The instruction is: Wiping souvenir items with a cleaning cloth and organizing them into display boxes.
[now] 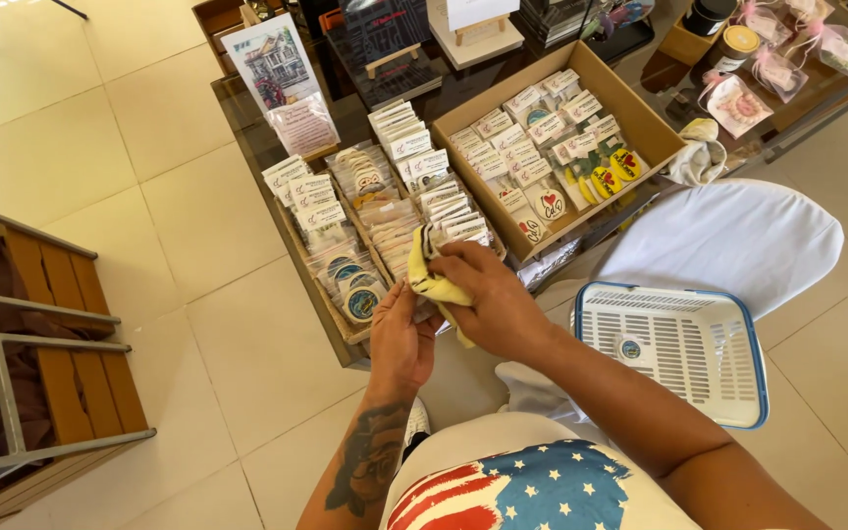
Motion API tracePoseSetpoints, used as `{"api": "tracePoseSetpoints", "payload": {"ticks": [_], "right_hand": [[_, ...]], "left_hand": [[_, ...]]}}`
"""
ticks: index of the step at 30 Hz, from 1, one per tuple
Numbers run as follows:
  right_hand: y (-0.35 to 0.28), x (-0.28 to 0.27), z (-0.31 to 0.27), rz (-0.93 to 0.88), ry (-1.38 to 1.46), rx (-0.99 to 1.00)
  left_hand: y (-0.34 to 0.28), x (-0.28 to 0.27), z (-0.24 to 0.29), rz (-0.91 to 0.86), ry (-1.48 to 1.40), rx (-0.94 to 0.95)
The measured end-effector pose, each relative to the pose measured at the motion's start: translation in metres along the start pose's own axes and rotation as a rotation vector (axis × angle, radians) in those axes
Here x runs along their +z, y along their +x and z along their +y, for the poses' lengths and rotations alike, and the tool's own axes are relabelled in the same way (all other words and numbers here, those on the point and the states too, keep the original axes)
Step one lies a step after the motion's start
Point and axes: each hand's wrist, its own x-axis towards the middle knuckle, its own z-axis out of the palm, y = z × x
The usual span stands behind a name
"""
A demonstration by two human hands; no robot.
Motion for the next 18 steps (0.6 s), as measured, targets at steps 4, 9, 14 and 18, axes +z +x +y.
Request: {"api": "tracePoseSetpoints", "payload": {"ticks": [4,9,14,18], "right_hand": [[0.009,0.004,-0.003,-0.014,0.049,0.012],[0.013,0.020,-0.016,-0.048,0.004,-0.017],[0.020,0.027,-0.014,-0.072,0.017,0.021],[0.023,0.031,-0.033,-0.095,-0.003,0.003]], "left_hand": [[0.005,-0.024,-0.001,0.034,-0.011,0.017],[0.018,-0.055,-0.009,0.059,-0.046,0.055],[-0.001,-0.038,0.016,0.086,-0.028,0.073],[0.009,-0.054,0.009,0.089,-0.015,0.080]]}}
